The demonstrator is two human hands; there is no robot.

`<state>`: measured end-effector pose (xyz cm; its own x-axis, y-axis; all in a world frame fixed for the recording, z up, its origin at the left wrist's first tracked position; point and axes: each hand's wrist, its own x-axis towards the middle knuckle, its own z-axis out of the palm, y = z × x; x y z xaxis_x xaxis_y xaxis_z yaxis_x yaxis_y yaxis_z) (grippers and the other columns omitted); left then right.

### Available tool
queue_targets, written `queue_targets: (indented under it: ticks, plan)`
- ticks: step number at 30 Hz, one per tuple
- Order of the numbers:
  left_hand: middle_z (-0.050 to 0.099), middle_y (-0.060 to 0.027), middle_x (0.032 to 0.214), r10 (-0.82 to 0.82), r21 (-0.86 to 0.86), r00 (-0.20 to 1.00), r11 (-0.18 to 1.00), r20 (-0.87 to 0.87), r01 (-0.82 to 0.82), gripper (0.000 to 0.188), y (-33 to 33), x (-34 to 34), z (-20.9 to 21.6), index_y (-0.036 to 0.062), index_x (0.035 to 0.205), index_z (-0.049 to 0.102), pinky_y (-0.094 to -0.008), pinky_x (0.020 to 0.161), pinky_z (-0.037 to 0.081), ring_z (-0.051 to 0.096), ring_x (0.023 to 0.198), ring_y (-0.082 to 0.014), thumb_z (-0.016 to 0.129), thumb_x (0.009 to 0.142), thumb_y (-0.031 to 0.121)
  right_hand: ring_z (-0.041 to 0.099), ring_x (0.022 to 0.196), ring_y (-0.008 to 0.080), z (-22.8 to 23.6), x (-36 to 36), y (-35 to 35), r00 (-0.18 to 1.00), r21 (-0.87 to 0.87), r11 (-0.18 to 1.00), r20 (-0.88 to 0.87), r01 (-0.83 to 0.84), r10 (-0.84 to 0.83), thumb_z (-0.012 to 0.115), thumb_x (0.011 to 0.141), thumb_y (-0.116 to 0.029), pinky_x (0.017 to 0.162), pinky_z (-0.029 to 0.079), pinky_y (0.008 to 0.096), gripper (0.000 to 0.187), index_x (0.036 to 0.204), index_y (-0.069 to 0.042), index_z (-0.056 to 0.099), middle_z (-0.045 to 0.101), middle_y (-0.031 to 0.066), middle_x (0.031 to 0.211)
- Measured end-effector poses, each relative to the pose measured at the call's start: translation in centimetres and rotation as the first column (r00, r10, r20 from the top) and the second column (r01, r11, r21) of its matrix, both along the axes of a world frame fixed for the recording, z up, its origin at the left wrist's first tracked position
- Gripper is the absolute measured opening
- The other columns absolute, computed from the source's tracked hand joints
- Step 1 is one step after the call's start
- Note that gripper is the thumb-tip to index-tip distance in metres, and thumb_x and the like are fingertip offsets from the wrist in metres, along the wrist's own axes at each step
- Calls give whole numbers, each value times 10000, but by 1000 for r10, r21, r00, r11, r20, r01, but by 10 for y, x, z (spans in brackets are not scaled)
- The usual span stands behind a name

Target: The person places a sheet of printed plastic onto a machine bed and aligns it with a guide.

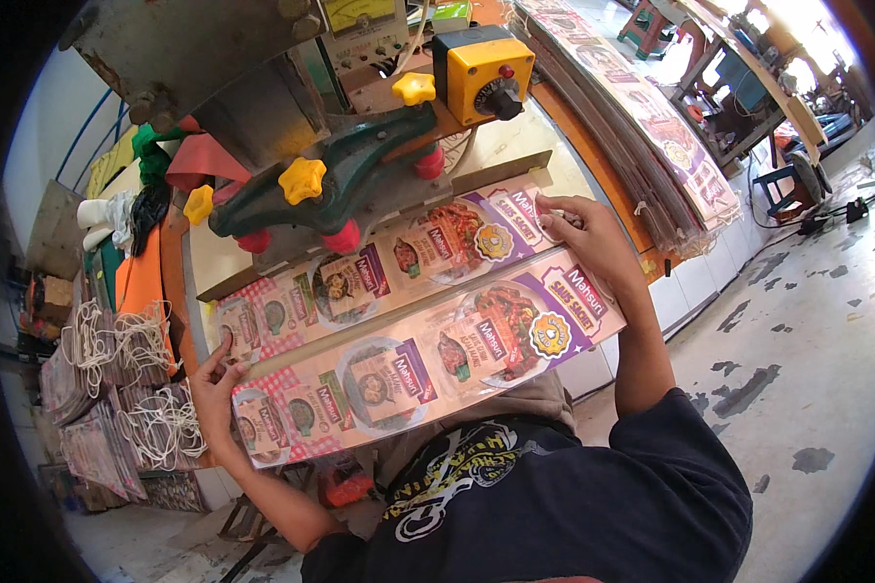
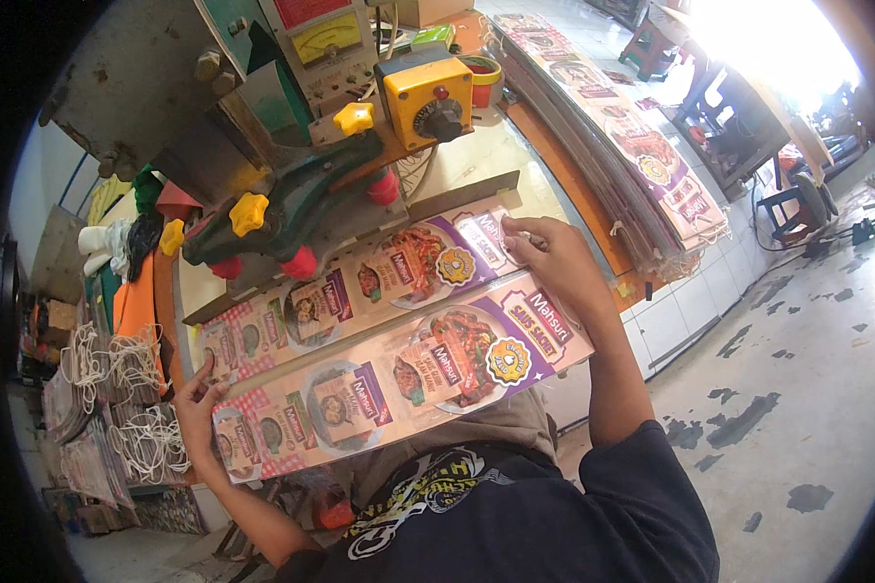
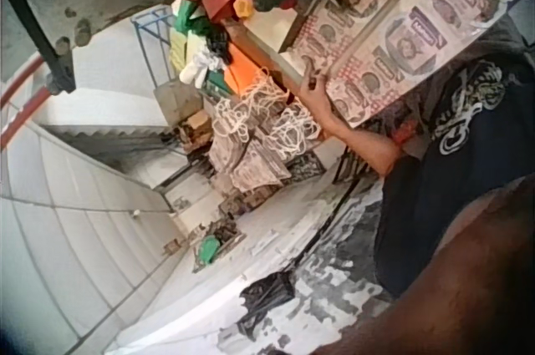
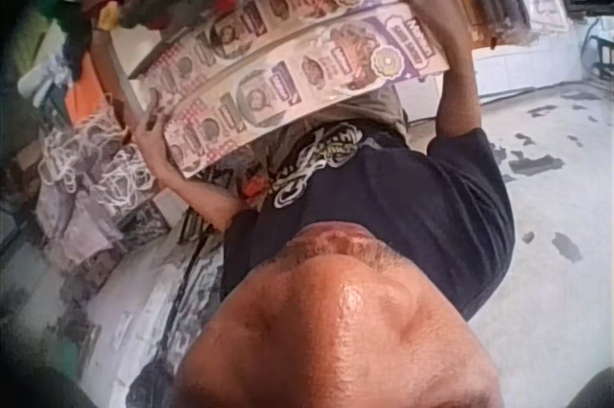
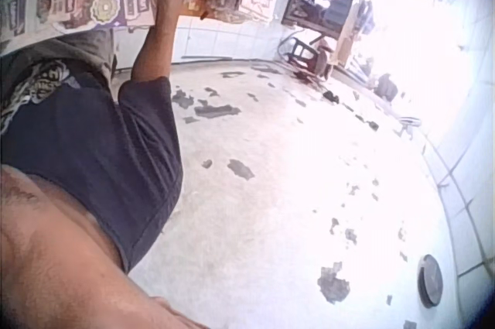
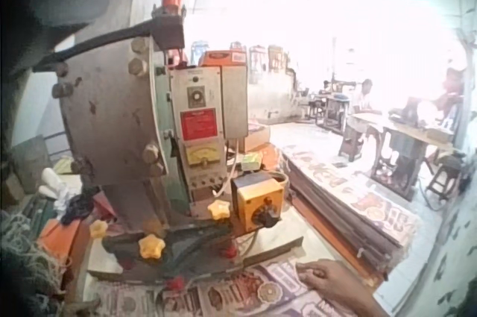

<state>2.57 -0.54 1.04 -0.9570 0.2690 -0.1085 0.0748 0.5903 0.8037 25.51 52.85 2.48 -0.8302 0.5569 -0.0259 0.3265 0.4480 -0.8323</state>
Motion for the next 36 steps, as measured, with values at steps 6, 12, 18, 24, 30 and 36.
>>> queue_targets:
  ticks: [6,12,18,24,30,36]
  plan:
    - [369,95,733,0,-1,1000,1000,-11,0,585,2,0,1,116,1370,634,-213,574,282,320,648,-45,784,809,44,635,859,118,0,0,0,1000,22,1000,-15,0,1,690,958,-211,794,511,283,367,1271,-19,689,737,113,1051]
    - [352,94,747,-2,-18,1000,1000,-16,2,595,4,3,6,127,1376,630,-212,575,283,316,655,-45,777,806,40,667,937,168,2,-1,-2,1000,24,1000,-13,8,-8,696,942,-189,841,513,302,351,1247,-16,700,724,158,1129]
    - [350,96,723,-4,-63,999,998,-45,1,562,3,1,5,159,1352,657,-216,565,307,327,639,-40,766,810,56,694,1008,208,0,-3,-3,999,-88,995,22,51,-49,694,934,-193,907,513,322,341,1213,3,711,723,180,1153]
    - [382,99,701,32,-22,999,999,-20,-32,566,1,3,4,141,1312,686,-218,559,318,349,621,-38,828,768,79,660,929,144,-1,-6,-4,1000,-87,996,3,21,-21,697,951,-185,829,509,280,365,1265,-1,686,731,137,1100]
    - [370,80,708,-4,-59,993,998,-117,-3,664,2,2,6,139,1386,630,-227,586,330,372,641,-52,836,756,99,646,848,102,-6,-5,-2,998,-141,990,-65,-15,6,696,970,-215,755,514,241,412,1312,10,653,733,128,1052]
    - [358,68,728,12,-26,998,1000,-59,-14,757,-2,2,2,146,1462,556,-227,606,347,379,655,-59,819,758,58,617,818,93,-10,-6,3,1000,-130,991,-13,-20,18,700,959,-190,741,504,244,420,1324,9,645,725,118,1037]
